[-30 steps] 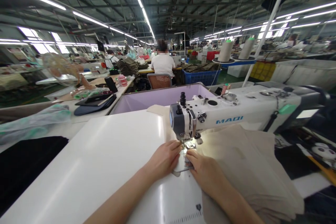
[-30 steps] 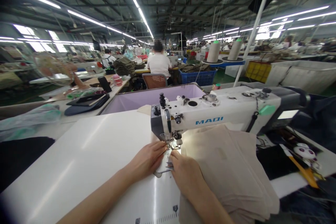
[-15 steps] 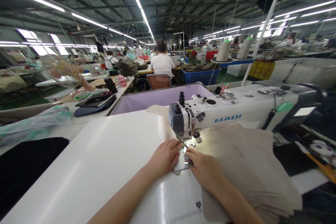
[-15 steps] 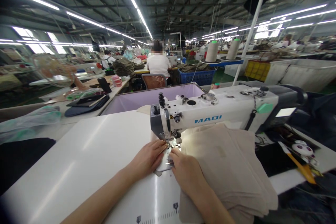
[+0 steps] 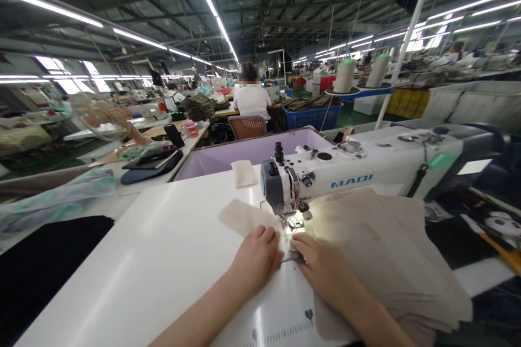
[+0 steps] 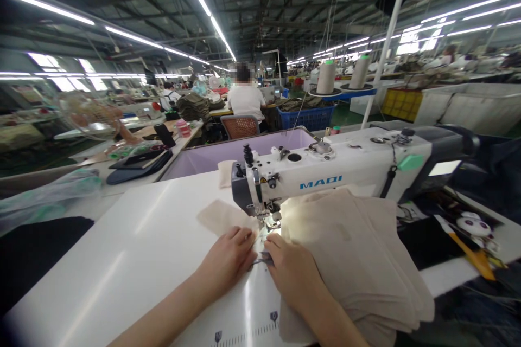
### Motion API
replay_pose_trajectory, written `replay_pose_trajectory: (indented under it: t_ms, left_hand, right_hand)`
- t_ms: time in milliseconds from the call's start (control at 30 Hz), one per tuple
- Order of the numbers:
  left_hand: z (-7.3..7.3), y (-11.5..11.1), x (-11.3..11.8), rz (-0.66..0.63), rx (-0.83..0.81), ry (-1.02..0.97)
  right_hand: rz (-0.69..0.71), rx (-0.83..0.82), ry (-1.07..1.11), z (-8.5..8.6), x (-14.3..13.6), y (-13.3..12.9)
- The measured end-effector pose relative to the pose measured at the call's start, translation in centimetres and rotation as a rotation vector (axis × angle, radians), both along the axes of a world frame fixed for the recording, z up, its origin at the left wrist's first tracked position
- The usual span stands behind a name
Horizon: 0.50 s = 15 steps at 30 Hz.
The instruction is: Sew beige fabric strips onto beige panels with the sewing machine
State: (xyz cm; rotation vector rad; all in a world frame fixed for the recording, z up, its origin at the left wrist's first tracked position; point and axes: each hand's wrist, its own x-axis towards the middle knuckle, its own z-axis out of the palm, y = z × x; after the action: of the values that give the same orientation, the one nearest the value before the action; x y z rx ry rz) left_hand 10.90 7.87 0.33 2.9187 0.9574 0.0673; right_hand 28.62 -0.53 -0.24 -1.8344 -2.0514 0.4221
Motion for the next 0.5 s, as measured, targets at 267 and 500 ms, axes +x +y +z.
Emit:
replay_pose_trajectory:
  t_ms: [267,500]
  left_hand:
    - [-0.6,-4.5,0.3,-0.052,-0.074,0.015]
    - [-0.3,-2.9,0.0,0.074,0.036,0.086]
  right_hand:
    - [0.020,-0.030,0.045,-1.5,-0.2,-1.9]
    - [0.018,-0.038,-0.010,-1.0,-0.4,-1.6]
